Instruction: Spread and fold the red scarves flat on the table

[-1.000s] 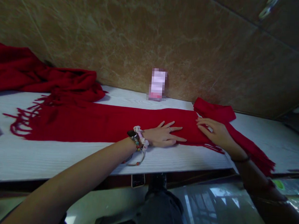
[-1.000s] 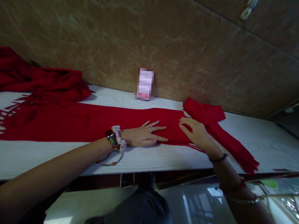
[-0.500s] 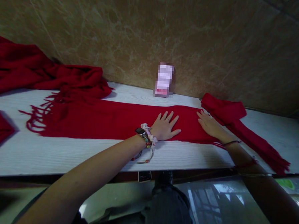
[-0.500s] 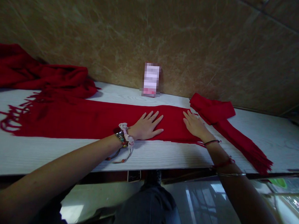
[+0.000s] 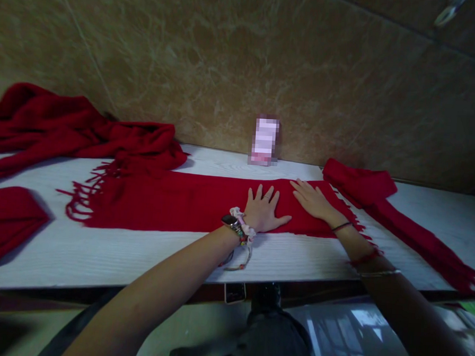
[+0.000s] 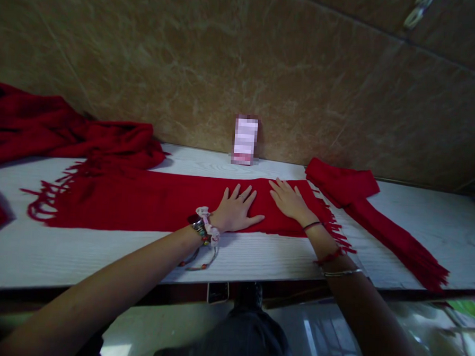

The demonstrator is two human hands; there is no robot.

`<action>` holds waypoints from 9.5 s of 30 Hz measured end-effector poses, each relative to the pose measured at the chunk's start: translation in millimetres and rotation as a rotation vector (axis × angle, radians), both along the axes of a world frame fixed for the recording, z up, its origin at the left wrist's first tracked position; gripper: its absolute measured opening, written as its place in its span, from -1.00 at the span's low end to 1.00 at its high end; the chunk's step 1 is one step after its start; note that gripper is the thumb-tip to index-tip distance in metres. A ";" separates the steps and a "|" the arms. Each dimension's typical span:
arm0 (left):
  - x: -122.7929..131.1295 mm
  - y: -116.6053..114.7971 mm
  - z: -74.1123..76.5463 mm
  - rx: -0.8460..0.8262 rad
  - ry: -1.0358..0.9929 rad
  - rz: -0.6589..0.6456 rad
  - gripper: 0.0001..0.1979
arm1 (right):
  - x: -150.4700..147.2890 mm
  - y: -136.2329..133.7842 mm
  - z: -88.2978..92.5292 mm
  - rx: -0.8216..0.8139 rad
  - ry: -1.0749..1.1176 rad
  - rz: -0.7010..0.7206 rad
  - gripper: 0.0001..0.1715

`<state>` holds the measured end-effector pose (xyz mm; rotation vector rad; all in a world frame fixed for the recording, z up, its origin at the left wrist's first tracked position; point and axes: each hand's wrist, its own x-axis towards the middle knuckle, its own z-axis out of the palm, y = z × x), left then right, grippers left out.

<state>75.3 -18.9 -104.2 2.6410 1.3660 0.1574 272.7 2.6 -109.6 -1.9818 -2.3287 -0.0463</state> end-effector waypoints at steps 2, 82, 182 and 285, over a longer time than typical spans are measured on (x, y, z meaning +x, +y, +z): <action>-0.2 0.0 1.8 -0.016 0.008 0.011 -0.15 | 16.0 0.4 -0.5 -0.006 -0.034 -0.049 -0.40; -167.4 -2.3 24.4 0.257 -0.075 -0.428 -0.78 | -117.6 -38.0 8.5 0.261 0.171 0.814 -0.70; -304.7 -47.8 1.6 0.660 0.191 0.014 -0.70 | -249.4 -38.3 6.9 0.212 0.120 0.833 -0.77; -306.6 -11.4 -3.4 0.327 0.101 0.190 -0.58 | -244.3 -37.3 -2.0 -0.009 0.167 0.670 -0.32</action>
